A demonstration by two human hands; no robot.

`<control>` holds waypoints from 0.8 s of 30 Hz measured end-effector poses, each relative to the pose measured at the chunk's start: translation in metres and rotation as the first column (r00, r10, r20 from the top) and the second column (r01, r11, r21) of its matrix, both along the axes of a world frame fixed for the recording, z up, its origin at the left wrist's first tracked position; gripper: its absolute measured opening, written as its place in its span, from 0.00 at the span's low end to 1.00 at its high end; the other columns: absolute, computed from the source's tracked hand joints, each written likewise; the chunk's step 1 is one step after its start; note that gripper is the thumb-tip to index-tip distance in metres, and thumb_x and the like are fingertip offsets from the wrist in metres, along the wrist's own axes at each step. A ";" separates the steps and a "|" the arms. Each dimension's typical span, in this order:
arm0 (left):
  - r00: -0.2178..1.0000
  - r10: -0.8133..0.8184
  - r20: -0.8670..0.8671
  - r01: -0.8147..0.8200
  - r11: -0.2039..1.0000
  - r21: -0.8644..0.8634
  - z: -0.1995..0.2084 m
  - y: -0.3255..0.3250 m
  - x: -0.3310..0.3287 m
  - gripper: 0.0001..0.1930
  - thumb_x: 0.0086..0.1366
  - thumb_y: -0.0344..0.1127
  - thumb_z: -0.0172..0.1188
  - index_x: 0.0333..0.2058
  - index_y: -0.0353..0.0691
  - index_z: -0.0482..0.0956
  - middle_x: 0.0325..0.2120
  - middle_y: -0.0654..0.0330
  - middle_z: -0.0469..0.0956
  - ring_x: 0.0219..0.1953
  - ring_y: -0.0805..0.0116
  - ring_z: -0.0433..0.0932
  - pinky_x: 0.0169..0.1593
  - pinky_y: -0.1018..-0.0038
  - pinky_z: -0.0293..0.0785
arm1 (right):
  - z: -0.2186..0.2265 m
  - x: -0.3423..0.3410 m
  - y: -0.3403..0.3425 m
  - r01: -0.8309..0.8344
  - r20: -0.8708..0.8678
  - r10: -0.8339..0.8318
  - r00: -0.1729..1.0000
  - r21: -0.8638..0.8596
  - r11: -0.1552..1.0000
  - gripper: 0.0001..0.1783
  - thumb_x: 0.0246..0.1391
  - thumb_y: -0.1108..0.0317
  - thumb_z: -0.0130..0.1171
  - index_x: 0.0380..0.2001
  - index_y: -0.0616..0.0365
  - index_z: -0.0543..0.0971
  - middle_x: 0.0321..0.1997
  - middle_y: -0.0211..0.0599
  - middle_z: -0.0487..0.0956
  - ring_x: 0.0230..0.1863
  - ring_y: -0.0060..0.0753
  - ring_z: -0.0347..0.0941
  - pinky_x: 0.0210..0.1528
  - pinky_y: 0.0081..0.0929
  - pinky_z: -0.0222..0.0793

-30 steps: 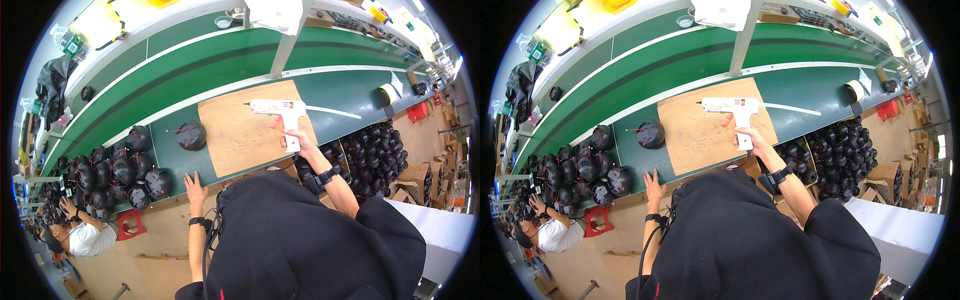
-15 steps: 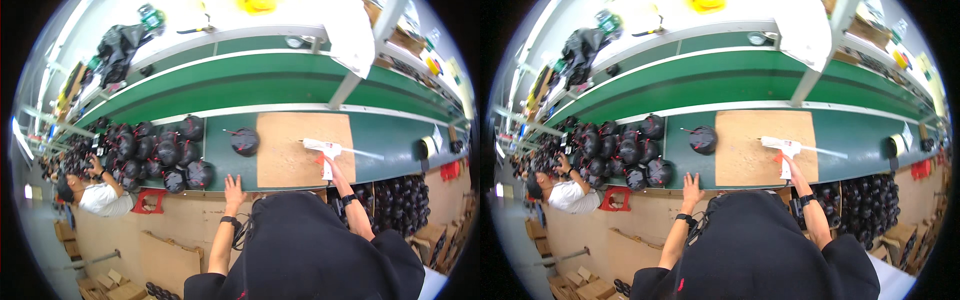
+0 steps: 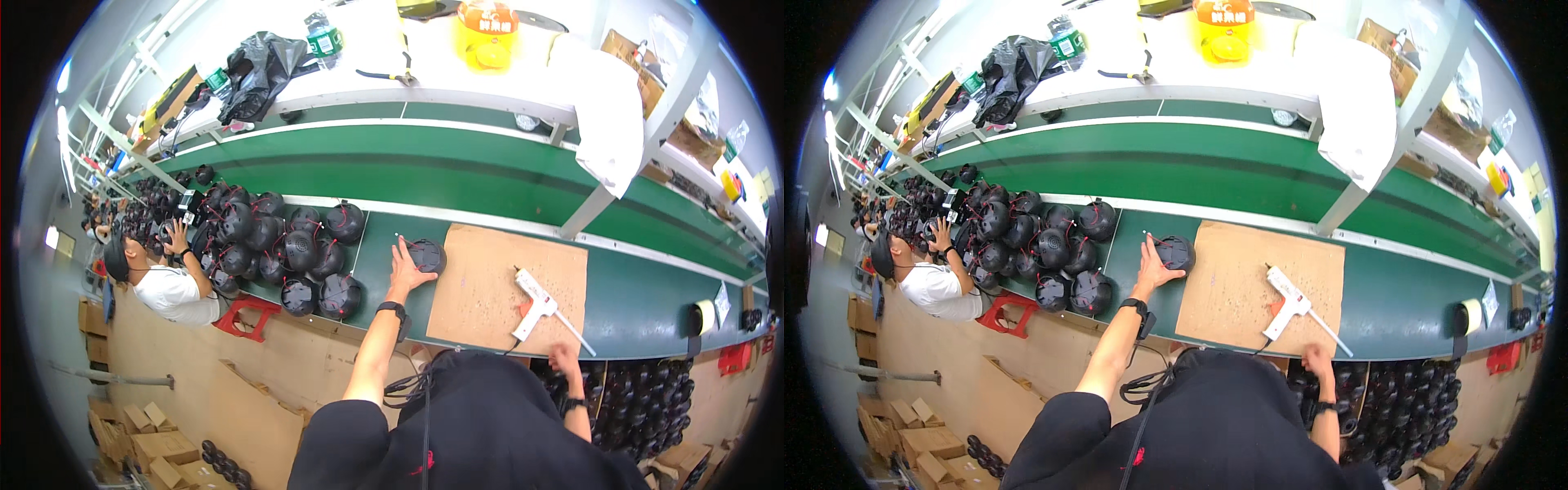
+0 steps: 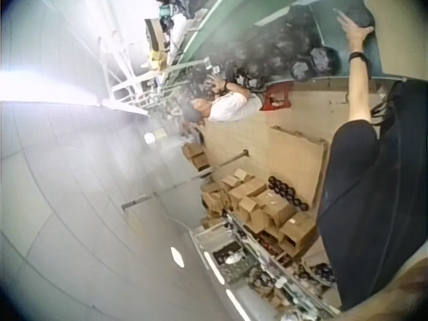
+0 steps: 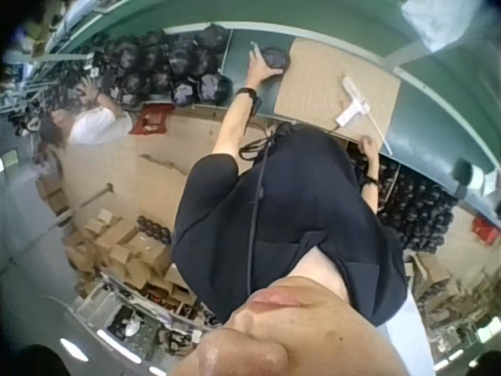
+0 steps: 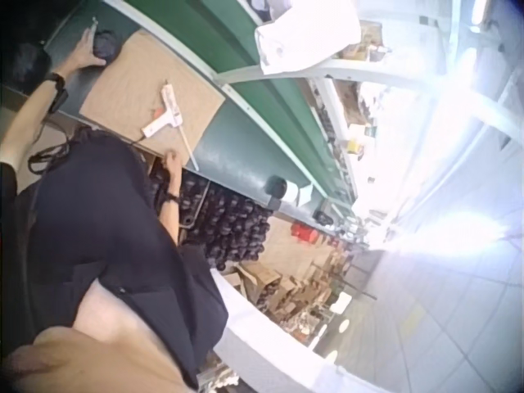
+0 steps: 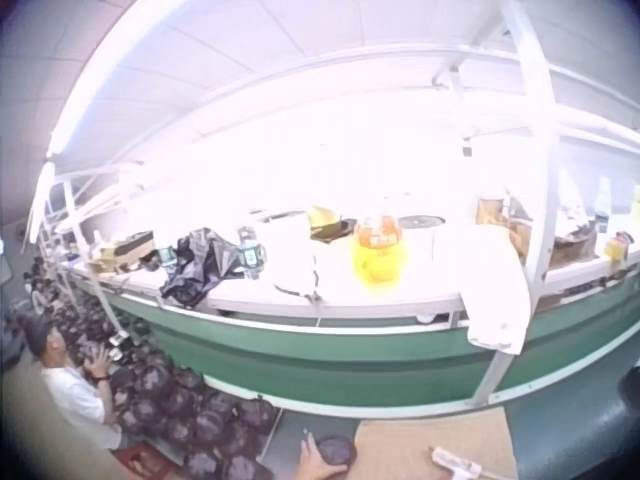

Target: The person applies hot glue to the interior of black plastic housings to secure wires, then moves several housings from the floor onto a cardboard sheet. Finally, they pick up a phone and a bottle from a nearby shelf.

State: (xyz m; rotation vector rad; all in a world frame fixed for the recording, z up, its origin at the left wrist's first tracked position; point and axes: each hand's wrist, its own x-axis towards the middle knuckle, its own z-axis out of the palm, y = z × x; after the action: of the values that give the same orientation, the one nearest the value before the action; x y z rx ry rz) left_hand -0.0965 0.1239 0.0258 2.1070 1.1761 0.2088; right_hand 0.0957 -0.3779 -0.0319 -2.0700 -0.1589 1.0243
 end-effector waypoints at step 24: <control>0.526 0.789 -0.317 -0.841 0.539 -0.053 -0.014 -0.311 -0.442 0.61 0.29 0.53 0.78 0.61 0.39 0.53 0.53 0.39 0.66 0.57 0.41 0.67 0.57 0.55 0.70 | -0.007 -0.074 0.079 -0.807 -0.396 0.728 0.560 -0.063 0.587 0.12 0.61 0.65 0.49 0.42 0.56 0.80 0.27 0.25 0.76 0.23 0.17 0.67 0.23 0.18 0.61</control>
State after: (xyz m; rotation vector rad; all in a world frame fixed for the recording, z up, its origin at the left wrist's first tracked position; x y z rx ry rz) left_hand -0.5390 -0.1875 0.0120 1.2489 2.2139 0.2277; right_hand 0.0218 -0.2984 -0.0388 -1.9945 -0.8910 2.0102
